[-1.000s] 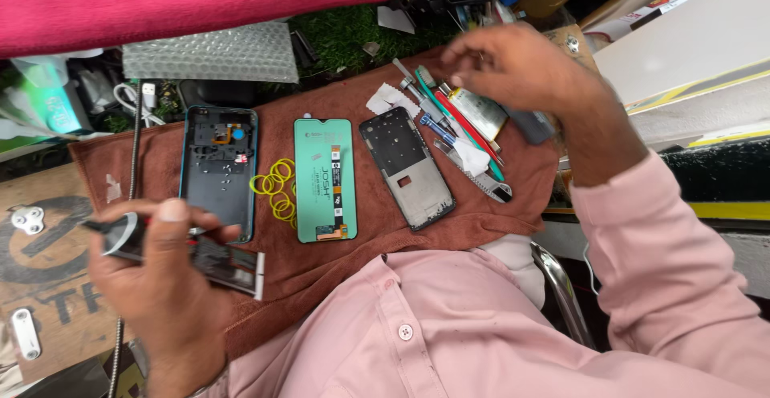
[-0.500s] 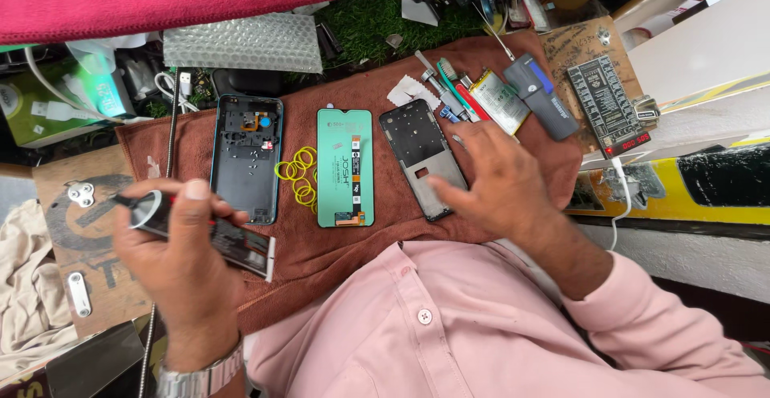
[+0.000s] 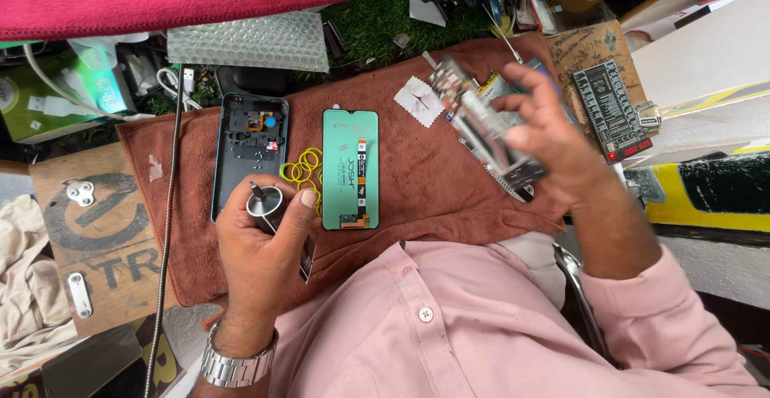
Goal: The person applies adhesive from a tube labeled NO.7000 along the edges of a smartphone back cover. They then place a new battery into the phone's chassis and secure it with a piece of tape.
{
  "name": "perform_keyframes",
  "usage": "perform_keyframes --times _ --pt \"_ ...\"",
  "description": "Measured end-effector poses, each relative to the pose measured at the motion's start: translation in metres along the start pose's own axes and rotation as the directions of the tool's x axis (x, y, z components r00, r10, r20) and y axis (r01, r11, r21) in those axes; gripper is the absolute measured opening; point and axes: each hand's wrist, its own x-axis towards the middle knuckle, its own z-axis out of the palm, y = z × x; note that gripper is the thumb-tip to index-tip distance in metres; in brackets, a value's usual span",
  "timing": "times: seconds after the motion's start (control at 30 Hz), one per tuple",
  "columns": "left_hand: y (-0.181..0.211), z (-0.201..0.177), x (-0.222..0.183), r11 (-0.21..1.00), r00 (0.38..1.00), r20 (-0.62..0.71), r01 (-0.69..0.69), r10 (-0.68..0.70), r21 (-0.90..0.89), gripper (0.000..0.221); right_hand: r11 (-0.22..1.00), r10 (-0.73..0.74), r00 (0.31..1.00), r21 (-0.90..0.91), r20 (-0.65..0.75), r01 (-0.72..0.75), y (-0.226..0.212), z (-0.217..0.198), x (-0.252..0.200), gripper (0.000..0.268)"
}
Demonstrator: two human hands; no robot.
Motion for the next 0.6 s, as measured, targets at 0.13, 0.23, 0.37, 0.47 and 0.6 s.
perform_keyframes --times 0.13,0.23,0.37,0.47,0.6 --pt "-0.003 -0.002 0.001 0.995 0.999 -0.006 -0.034 0.034 -0.09 0.015 0.987 -0.119 0.993 0.112 0.004 0.118 -0.012 -0.006 -0.008 0.112" --pt "-0.004 -0.002 0.002 0.987 0.999 -0.031 -0.043 0.038 -0.153 0.014 0.864 -0.16 0.981 -0.495 -0.108 0.086 -0.004 0.024 -0.013 0.108" --pt "-0.007 -0.004 0.004 0.994 0.998 -0.023 0.058 -0.06 -0.091 0.013 0.456 -0.36 0.933 -0.872 0.003 0.179 0.014 0.079 -0.022 0.101" --pt "-0.01 -0.003 0.006 0.976 0.984 -0.015 0.174 -0.177 -0.13 0.015 0.232 -0.402 0.911 -0.952 0.092 0.199 0.016 0.099 -0.021 0.097" --pt "-0.013 -0.007 0.009 0.95 0.953 -0.012 0.302 -0.304 -0.08 0.019 -0.005 -0.417 0.894 -0.984 0.165 0.179 0.008 0.112 -0.016 0.09"
